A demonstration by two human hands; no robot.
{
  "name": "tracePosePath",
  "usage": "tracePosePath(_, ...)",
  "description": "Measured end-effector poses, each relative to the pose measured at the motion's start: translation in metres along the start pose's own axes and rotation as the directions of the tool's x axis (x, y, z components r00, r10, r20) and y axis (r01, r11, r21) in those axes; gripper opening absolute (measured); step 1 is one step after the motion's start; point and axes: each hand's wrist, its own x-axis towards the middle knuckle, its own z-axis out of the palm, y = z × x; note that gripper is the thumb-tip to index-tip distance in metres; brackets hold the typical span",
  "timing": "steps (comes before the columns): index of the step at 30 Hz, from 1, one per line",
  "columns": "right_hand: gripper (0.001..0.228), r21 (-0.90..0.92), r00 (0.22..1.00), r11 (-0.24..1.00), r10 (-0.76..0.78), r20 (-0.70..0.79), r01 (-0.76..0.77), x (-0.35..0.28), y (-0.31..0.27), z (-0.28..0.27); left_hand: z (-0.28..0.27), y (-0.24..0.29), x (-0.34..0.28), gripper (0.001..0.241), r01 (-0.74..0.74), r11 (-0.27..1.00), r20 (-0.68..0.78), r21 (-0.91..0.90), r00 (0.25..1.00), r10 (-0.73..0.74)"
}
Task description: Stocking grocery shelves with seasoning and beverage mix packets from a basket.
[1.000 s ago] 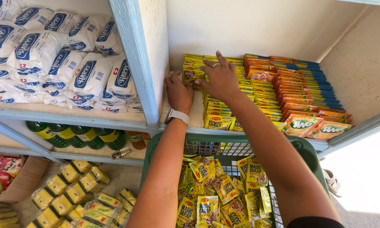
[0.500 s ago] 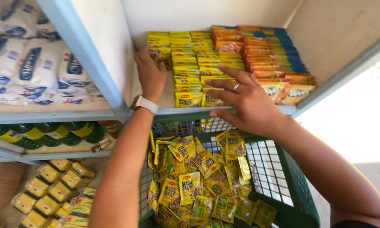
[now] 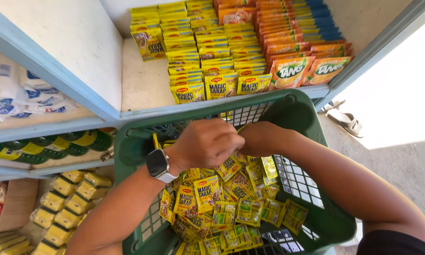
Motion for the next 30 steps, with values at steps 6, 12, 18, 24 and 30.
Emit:
tracePosePath(6,0.022,-0.103,0.996,0.991,0.085,0.040,-0.080,-0.011,0.004,-0.005,0.074,-0.028,-0.061,0.013,0.080,0.995,0.583,0.065,0.806,-0.103)
tracePosePath(12,0.029,0.078,0.999,0.997,0.018,-0.039,-0.015,-0.019,-0.004,-0.008,0.112,-0.037,-0.100,0.008,-0.037,0.979,0.613,0.199,0.784,-0.095)
tracePosePath(18,0.029,0.054,0.998,0.998,0.046,-0.043,-0.044,-0.017,-0.001,-0.007,0.128,-0.040,-0.114,0.010,-0.046,0.972,0.627,0.230,0.771,-0.112)
tracePosePath(24,0.030,0.041,0.997,0.997,0.069,-0.021,-0.068,-0.021,-0.011,-0.015,0.133,-0.043,-0.128,0.011,-0.025,0.960,0.591,0.280,0.792,-0.152)
tracePosePath(30,0.030,0.017,0.998,0.999,0.049,-0.049,-0.048,-0.020,-0.007,-0.011,0.132,-0.044,-0.123,0.009,-0.037,0.959,0.616,0.279,0.773,-0.149)
